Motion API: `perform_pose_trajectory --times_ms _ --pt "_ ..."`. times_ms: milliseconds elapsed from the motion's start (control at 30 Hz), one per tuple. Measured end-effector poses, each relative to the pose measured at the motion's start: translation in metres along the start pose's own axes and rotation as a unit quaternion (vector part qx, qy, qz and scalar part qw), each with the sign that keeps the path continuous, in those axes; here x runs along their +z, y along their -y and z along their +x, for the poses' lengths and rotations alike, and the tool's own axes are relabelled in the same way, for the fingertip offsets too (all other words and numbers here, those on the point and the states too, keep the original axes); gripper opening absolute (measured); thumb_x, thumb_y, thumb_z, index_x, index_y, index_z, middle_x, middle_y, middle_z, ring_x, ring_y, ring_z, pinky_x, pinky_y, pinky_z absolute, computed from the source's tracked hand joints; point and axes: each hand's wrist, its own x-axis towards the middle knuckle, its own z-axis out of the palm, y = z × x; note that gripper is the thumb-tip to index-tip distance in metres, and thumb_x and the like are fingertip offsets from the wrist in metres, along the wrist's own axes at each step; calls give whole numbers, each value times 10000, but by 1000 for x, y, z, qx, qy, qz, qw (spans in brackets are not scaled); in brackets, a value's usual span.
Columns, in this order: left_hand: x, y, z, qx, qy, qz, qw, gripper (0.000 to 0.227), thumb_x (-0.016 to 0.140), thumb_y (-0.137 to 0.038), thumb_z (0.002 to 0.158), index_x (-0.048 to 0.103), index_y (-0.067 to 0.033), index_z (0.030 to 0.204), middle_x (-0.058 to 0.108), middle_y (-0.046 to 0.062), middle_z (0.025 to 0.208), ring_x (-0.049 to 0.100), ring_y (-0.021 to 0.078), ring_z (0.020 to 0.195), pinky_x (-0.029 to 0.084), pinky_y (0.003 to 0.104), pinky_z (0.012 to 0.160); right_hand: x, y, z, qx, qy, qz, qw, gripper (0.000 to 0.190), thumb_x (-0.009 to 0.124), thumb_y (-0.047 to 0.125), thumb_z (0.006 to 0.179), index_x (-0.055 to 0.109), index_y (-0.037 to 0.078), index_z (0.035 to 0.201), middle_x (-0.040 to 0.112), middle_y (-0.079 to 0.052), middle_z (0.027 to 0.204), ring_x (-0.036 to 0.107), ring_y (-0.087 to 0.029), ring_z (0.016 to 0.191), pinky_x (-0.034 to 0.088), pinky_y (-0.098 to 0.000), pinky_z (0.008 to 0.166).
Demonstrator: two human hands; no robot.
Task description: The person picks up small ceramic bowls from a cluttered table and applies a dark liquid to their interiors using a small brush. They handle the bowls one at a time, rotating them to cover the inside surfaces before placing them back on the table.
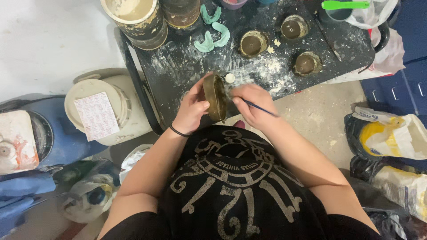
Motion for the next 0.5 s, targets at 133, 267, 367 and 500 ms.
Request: perform_pose_trajectory --times_ms 133,267,367,500 --pt "-12 15 5 36 30 7 999 913 800 -245 828 380 -63 1617 529 181 1517 599 287 1301 592 463 1007 0 9 4 -36 8 14 999 262 601 246 1036 675 102 830 640 -126 700 648 -392 668 533 -460 616" --pt "-17 23 4 80 55 6 995 902 774 -174 844 358 -62 1637 413 161 1653 521 275 1414 521 438 1120 -15 52 34 -94 -13 -30 995 235 562 196 1066 697 70 920 684 -138 795 678 -387 762 558 -453 686" --pt "-15 20 0 93 63 2 994 932 783 -165 834 337 -57 1644 381 159 1674 488 272 1448 472 431 1167 2 8 -6 -67 11 18 998 284 616 240 1040 665 105 795 664 -91 699 652 -362 664 552 -420 612" --pt "-11 10 1 87 76 -12 993 985 804 -160 818 297 -40 1653 461 177 1612 501 274 1431 465 439 1179 -10 26 9 -79 -43 -37 995 218 580 212 1051 731 61 1006 714 -148 849 694 -385 804 568 -448 707"
